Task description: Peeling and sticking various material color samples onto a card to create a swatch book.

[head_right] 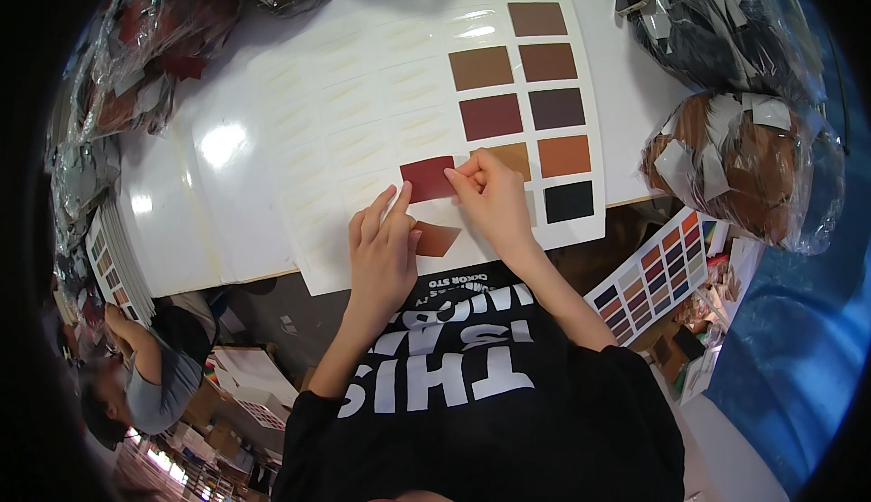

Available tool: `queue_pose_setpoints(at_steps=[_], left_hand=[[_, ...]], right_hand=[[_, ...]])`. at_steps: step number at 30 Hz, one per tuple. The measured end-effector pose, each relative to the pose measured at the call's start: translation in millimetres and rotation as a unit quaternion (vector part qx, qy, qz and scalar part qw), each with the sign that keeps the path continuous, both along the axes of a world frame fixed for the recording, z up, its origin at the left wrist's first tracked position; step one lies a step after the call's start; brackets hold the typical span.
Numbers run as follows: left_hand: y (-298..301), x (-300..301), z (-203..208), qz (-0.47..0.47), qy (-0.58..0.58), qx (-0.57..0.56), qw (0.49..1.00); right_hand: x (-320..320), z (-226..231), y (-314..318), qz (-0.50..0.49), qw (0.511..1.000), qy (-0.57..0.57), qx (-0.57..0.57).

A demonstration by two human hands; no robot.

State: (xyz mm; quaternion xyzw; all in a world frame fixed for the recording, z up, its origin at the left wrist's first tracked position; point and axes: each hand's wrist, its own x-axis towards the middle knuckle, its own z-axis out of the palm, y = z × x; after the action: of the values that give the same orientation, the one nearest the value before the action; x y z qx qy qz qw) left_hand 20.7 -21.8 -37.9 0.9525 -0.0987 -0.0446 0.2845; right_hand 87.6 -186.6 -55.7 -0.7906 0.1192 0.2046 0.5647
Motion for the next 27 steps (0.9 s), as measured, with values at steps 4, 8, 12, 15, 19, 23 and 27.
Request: queue_pose_setpoints(at_steps=[4,8,12,15,19,23,27], left_hand=[[0,0,0,0.004,0.001,0.003,1.000],[-1,0,2,0.002,0.017,0.003,1.000],[-2,1,5,0.001,0.015,0.009,1.000],[-1,2,10,0.006,0.033,-0.001,0.999],[4,-4,26,0.069,0.025,-0.106,0.992],[2,-18,26,0.114,0.037,-0.186,0.975],[-6,-29,23,0.146,0.005,-0.228,0.963]], right_hand=[[2,2,0,0.011,1.000,-0.008,-0.013],[2,1,0,0.012,1.000,-0.004,-0.015],[2,4,0,0.012,1.000,-0.005,-0.024],[5,10,-1,0.104,0.967,-0.105,-0.209],[-3,26,-19,0.087,0.963,-0.116,-0.226],[-34,47,-19,0.004,0.958,0.122,0.260],[-53,38,-14,0.044,0.950,0.143,0.275]])
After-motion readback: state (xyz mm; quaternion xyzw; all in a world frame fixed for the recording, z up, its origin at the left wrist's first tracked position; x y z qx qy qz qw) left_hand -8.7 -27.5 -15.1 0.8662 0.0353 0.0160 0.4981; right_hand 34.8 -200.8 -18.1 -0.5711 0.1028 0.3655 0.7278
